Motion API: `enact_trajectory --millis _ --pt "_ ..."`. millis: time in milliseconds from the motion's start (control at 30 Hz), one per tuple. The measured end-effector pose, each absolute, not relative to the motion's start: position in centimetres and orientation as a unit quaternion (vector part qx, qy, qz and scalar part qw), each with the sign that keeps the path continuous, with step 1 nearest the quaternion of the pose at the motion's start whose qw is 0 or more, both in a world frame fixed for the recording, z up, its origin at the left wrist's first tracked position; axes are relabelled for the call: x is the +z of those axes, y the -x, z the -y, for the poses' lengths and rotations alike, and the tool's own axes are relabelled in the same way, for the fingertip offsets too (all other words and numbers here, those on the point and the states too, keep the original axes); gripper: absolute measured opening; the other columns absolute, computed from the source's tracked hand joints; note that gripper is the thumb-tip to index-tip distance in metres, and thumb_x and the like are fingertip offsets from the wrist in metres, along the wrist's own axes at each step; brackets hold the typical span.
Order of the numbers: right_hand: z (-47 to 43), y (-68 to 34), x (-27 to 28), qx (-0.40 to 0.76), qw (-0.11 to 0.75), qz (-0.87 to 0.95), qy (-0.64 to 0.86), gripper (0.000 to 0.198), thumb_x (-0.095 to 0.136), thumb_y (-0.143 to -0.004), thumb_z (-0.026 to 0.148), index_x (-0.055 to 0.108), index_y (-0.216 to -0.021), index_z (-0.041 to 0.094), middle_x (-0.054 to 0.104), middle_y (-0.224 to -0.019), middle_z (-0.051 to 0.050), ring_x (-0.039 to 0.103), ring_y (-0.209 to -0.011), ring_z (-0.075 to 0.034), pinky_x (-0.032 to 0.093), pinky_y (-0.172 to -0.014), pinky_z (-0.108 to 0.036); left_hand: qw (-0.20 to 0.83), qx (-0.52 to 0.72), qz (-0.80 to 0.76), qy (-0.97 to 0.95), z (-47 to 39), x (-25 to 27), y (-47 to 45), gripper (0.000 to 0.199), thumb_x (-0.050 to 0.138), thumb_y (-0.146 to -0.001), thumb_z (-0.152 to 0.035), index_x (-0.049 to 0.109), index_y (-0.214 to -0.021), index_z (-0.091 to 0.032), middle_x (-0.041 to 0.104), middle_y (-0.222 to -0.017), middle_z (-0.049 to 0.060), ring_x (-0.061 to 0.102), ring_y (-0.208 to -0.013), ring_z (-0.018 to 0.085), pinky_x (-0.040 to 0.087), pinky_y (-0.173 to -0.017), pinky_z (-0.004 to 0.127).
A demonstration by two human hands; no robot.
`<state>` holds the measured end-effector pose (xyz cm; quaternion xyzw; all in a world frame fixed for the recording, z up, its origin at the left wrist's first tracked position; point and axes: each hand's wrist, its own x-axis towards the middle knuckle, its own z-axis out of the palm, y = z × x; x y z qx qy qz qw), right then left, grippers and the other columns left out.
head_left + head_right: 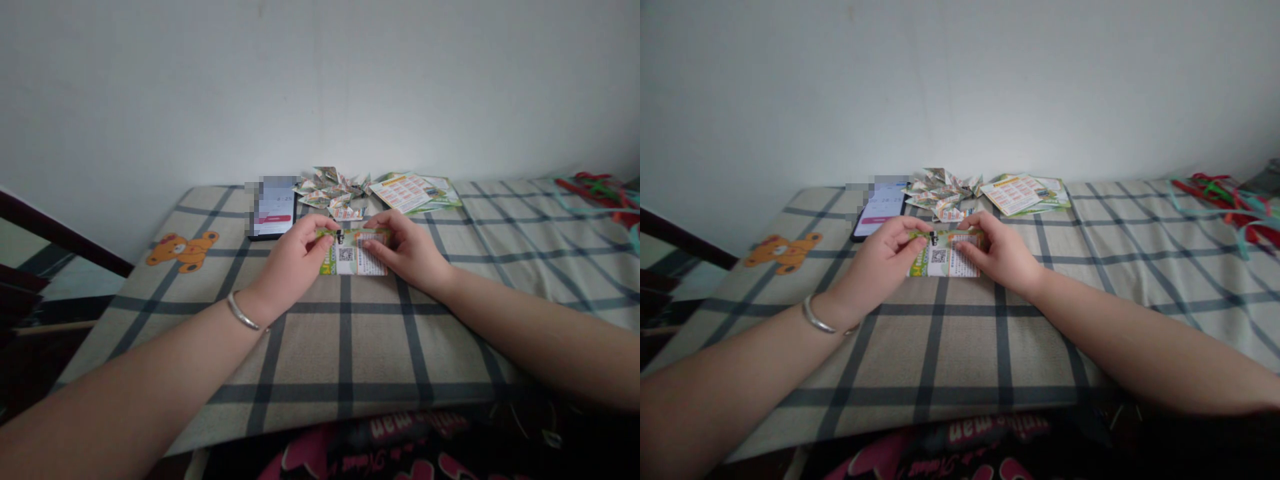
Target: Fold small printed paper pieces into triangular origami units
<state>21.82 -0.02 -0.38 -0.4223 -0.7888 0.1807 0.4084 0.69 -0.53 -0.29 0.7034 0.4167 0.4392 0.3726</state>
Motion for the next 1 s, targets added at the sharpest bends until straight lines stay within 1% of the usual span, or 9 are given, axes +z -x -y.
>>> enact_trajectory --millis 100,200,333,400,467,533,733,867,1000 --pt "0.3 -21.9 -0.4 0.205 0.405 0.783 0.426 0.027 0.064 -0.085 0.031 0.054 -0.109 0.024 0.054 -0.072 0.003 0.044 -0.053 -0.011 0.036 -0.047 -0.025 0.350 0.454 -0.421 -0.704 0.3 -0.5 -0.5 0.019 0.043 -0.091 -0.016 0.052 -0.107 -0.021 0.064 -0.094 0.002 0.063 -0.081 0.013 0.051 -0.066 0.024" --pt "0.5 -21.9 -0.4 0.213 0.422 0.778 0.413 0.033 0.063 -0.086 0.029 0.052 -0.117 0.025 0.047 -0.064 0.006 0.041 -0.049 -0.010 0.032 -0.043 -0.024 0.321 0.453 -0.421 -0.717 0.1 -0.8 -0.3 0.022 0.041 -0.092 -0.017 0.052 -0.111 -0.022 0.063 -0.099 0.002 0.062 -0.084 0.013 0.052 -0.070 0.025" --pt "0.5 -21.7 -0.4 0.198 0.431 0.776 0.415 0.021 0.063 -0.085 0.029 0.057 -0.104 0.023 0.053 -0.070 0.004 0.040 -0.050 -0.008 0.033 -0.045 -0.023 0.272 0.434 -0.427 -0.745 0.4 -0.8 -0.3 0.025 0.040 -0.093 -0.017 0.053 -0.114 -0.023 0.062 -0.101 0.002 0.061 -0.084 0.013 0.053 -0.070 0.025" --pt "0.5 -21.5 -0.4 0.208 0.443 0.760 0.428 0.019 0.064 -0.085 0.032 0.056 -0.099 0.022 0.054 -0.069 0.004 0.039 -0.049 -0.008 0.031 -0.043 -0.023 0.295 0.421 -0.426 -0.745 0.7 -0.7 -0.3 0.026 0.040 -0.095 -0.020 0.052 -0.117 -0.024 0.061 -0.099 0.002 0.062 -0.076 0.011 0.054 -0.062 0.022" --pt "0.4 -21.5 -0.5 0.218 0.455 0.743 0.440 0.020 0.066 -0.084 0.035 0.055 -0.095 0.022 0.049 -0.063 0.005 0.036 -0.047 -0.007 0.028 -0.041 -0.022 0.352 0.414 -0.419 -0.727 1.0 -0.5 -0.5 0.026 0.040 -0.096 -0.024 0.051 -0.119 -0.025 0.060 -0.097 0.002 0.062 -0.068 0.010 0.053 -0.051 0.018" --pt "0.4 -21.4 -0.5 0.224 0.463 0.731 0.448 0.022 0.067 -0.083 0.037 0.053 -0.092 0.023 0.044 -0.059 0.007 0.034 -0.045 -0.007 0.025 -0.039 -0.021 0.397 0.414 -0.410 -0.709 1.2 -0.4 -0.6 0.025 0.042 -0.095 -0.027 0.050 -0.119 -0.025 0.060 -0.096 0.002 0.063 -0.067 0.010 0.053 -0.045 0.016" --pt "0.5 -21.3 -0.3 0.251 0.468 0.724 0.440 0.025 0.068 -0.082 0.040 0.049 -0.086 0.023 0.044 -0.058 0.007 0.032 -0.044 -0.007 0.023 -0.038 -0.022 0.425 0.421 -0.408 -0.690 1.3 -0.2 -1.0 0.023 0.047 -0.092 -0.025 0.052 -0.115 -0.024 0.058 -0.084 0.000 0.060 -0.062 0.009 0.054 -0.041 0.015" --pt "0.5 -21.2 -0.2 0.274 0.466 0.720 0.436 0.027 0.069 -0.081 0.038 0.047 -0.086 0.024 0.045 -0.058 0.008 0.034 -0.043 -0.006 0.023 -0.037 -0.021 0.425 0.433 -0.419 -0.675 1.3 0.1 -1.1 0.022 0.046 -0.092 -0.022 0.053 -0.112 -0.022 0.059 -0.084 0.000 0.058 -0.060 0.007 0.051 -0.039 0.012" --pt "0.3 -21.3 -0.5 0.314 0.465 0.714 0.419 0.027 0.066 -0.083 0.036 0.045 -0.094 0.025 0.044 -0.057 0.009 0.038 -0.042 -0.008 0.025 -0.037 -0.022 0.421 0.443 -0.426 -0.668 1.1 0.2 -1.1 0.021 0.045 -0.091 -0.018 0.053 -0.110 -0.022 0.061 -0.089 0.000 0.059 -0.061 0.008 0.050 -0.040 0.012"
